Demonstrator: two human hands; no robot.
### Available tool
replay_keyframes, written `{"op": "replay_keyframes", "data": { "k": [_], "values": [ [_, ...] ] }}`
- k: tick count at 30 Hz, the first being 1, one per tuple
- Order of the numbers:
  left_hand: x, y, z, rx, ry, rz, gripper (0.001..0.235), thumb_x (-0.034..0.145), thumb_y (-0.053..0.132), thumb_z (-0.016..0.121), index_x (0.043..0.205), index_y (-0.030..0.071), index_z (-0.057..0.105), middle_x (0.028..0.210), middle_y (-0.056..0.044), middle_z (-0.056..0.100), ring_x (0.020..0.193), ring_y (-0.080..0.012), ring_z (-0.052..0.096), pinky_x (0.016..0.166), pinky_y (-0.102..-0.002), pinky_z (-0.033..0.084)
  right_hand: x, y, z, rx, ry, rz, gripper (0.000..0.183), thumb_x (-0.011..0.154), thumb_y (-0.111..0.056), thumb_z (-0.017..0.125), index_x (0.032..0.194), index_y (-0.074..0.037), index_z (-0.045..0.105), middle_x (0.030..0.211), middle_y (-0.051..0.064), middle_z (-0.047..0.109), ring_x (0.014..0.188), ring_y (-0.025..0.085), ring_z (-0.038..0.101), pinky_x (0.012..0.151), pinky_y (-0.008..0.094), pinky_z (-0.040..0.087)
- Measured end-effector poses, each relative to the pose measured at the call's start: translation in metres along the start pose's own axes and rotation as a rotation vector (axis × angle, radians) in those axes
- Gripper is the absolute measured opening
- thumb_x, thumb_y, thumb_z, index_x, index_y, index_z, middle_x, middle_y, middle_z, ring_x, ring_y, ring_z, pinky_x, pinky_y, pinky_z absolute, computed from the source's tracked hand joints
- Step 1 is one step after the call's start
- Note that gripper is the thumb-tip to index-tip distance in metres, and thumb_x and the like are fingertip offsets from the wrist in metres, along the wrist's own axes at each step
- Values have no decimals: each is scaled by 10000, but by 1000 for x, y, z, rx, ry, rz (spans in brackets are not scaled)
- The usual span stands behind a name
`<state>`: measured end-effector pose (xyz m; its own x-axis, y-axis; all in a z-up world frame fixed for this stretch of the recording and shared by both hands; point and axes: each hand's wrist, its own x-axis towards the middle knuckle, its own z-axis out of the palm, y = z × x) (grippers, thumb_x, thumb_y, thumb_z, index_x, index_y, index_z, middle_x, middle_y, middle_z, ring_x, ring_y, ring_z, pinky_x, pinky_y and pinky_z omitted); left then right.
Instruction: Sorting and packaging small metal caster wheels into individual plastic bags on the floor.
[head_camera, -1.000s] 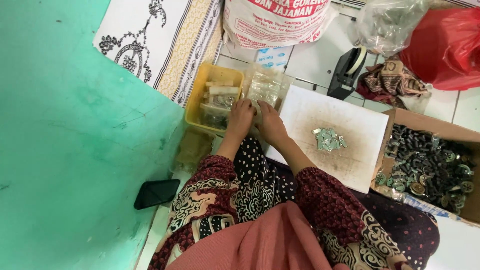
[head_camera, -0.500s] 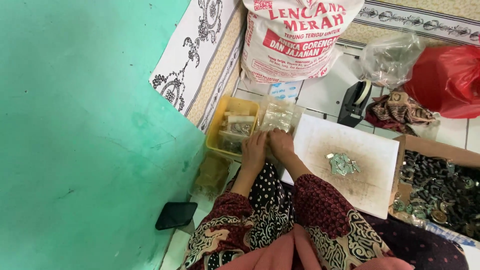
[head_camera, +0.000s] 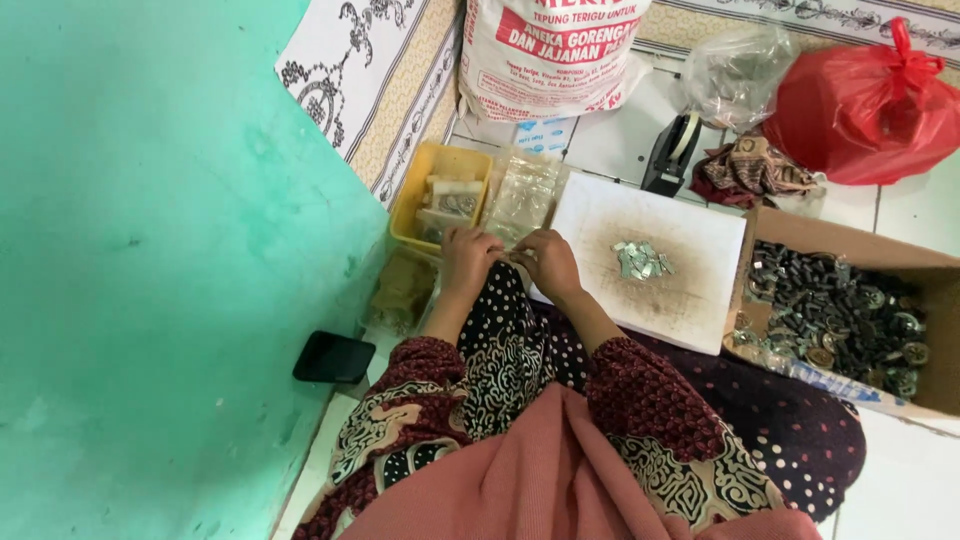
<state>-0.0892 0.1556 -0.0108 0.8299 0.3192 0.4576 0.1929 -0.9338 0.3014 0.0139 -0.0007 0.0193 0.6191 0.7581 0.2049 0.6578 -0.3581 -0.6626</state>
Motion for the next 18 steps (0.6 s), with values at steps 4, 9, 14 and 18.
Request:
{"op": "replay_keyframes", "data": {
  "k": [4, 9, 14, 18],
  "values": [
    [1, 14, -25, -78, 8, 69, 261, 842, 430, 816, 884, 201, 699, 810, 56, 644, 878, -182, 645, 976, -428, 415, -17, -23, -18, 156, 44, 73, 129, 935, -152, 773, 998, -47, 731, 929, 143, 721, 961, 347, 691, 848, 454, 573],
    [32, 83, -123, -553, 187, 18, 133, 960, 267, 746, 920, 158, 681, 791, -35, 720, 821, -276, 710, 775, -380, 531, -29, -74, -87, 576, 55, -93, 330, 854, -69, 854, 1148, -51, 706, 1026, 146, 754, 1050, 263, 688, 989, 487, 502],
    [40, 127, -197, -804, 217, -86, 146, 1009, 263, 717, 1003, 127, 663, 808, -70, 739, 725, -203, 716, 677, -332, 562, -69, -86, -142, 565, 4, -57, 189, 901, -70, 816, 1074, -39, 746, 966, 142, 778, 977, 250, 708, 960, 441, 506],
    [35, 135, -216, -1087, 264, -221, 182, 1042, 239, 668, 1063, 79, 586, 923, -79, 688, 833, -176, 725, 652, -272, 604, -114, -92, -180, 603, -45, 98, 153, 921, -111, 793, 1028, -12, 747, 966, 165, 769, 988, 267, 694, 998, 462, 481]
  ]
}}
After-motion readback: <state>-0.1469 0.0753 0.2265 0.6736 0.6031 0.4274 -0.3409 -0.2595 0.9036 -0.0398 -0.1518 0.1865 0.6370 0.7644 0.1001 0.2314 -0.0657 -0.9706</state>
